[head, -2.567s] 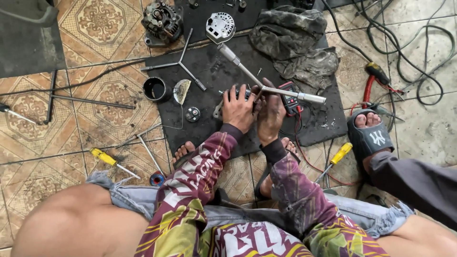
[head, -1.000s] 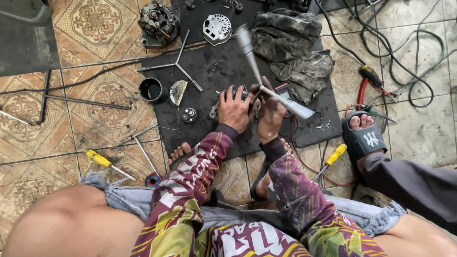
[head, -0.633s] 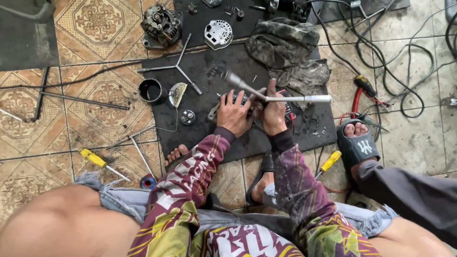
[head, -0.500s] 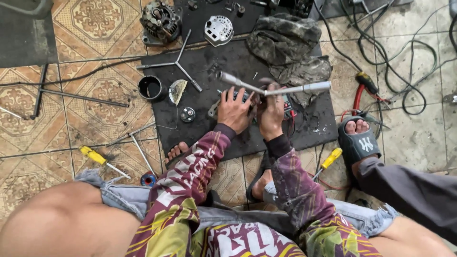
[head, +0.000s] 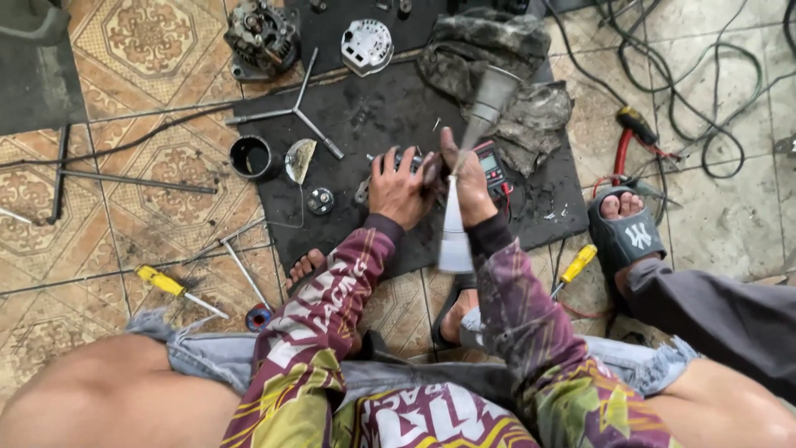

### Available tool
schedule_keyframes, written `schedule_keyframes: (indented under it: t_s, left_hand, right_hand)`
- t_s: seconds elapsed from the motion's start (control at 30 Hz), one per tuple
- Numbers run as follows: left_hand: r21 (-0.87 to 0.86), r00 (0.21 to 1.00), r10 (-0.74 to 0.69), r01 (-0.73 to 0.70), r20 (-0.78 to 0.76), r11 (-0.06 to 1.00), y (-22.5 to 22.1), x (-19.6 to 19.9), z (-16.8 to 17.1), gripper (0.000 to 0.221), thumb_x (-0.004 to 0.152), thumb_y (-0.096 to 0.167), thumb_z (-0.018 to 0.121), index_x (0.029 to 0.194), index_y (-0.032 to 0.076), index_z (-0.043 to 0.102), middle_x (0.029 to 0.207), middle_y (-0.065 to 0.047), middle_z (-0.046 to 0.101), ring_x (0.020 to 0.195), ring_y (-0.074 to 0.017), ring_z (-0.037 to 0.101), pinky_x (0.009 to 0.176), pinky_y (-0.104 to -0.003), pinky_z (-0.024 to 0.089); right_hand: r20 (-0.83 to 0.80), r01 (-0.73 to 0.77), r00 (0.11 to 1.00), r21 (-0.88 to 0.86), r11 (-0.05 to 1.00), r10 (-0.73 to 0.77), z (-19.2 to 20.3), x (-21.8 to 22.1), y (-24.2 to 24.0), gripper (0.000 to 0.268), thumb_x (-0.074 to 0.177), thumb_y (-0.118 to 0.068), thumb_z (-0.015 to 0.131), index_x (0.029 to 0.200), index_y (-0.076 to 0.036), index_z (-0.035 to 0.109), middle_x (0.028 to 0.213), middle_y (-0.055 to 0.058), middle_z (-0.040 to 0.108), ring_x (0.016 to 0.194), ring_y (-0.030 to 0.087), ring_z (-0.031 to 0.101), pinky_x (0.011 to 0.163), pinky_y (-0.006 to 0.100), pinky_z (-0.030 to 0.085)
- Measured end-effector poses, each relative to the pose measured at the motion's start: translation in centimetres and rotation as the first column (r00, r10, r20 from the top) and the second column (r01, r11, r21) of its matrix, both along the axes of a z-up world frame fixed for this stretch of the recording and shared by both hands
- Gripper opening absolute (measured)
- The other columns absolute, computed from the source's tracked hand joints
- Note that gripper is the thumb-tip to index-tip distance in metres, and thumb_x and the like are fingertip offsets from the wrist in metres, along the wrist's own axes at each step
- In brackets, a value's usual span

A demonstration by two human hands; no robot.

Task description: Disassembling an alternator component using a hammer, metal rod, and screwdriver to separate the housing and internal parts.

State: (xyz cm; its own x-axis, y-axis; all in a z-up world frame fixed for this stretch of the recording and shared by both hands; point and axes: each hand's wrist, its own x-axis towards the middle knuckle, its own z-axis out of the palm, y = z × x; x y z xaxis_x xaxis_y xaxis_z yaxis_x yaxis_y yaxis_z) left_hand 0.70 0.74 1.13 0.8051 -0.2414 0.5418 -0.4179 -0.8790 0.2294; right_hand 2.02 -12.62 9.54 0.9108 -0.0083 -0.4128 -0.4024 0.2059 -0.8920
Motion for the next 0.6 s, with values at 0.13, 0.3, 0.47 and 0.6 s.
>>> schedule_keyframes:
  t_s: [0.13,0.3,0.47,0.6]
  left_hand:
    - [-0.026,0.999,-0.035,0.036,0.013,0.999,0.1,-0.4,-0.2,0.040,0.080,0.043,0.068,0.113,0.022,0.075,0.119,-0.015,0.066,0.112,-0.0453,0.062,0.094,-0.058,0.045]
    - [-0.009,1.000,-0.001,0.001,-0.007,1.000,-0.4,-0.2,-1.6,0.038,0.086,0.042,0.061,0.115,0.023,0.074,0.120,-0.015,0.065,0.116,-0.0461,0.060,0.097,-0.058,0.043]
    - [0.023,0.999,-0.037,0.037,-0.022,0.999,0.4,-0.4,-0.8,0.029,0.090,0.041,0.058,0.101,0.019,0.074,0.121,-0.013,0.066,0.117,-0.0433,0.060,0.099,-0.056,0.043]
    - [0.299,1.000,-0.013,0.021,-0.027,0.954,0.9,0.2,-1.0,0.043,0.088,0.036,0.075,0.130,0.029,0.068,0.139,0.010,0.061,0.127,-0.0234,0.057,0.107,-0.043,0.043]
  right_hand:
    - [0.109,0.283,0.950,0.095,0.954,-0.292,0.3,-1.4,2.3,0.059,0.104,-0.048,0.053,0.075,0.000,0.072,0.046,0.008,0.048,0.037,0.016,0.051,0.038,0.025,0.039]
    - [0.683,0.158,0.720,0.005,0.987,-0.119,0.3,-4.0,3.1,0.060,0.095,-0.028,0.068,0.143,0.004,0.051,0.105,0.025,0.068,0.095,0.023,0.065,0.083,0.032,0.051]
    - [0.770,0.417,0.602,-0.530,0.738,0.213,-16.9,-1.8,-3.3,0.056,0.107,-0.027,0.029,0.145,0.006,0.054,0.129,0.026,0.063,0.121,0.030,0.056,0.111,0.041,0.038]
    - [-0.028,-0.007,1.000,-0.034,0.999,0.006,-4.1,1.4,-0.2,0.073,0.094,-0.064,0.066,0.059,-0.001,0.072,0.053,0.018,0.063,0.042,0.022,0.055,0.043,0.034,0.042]
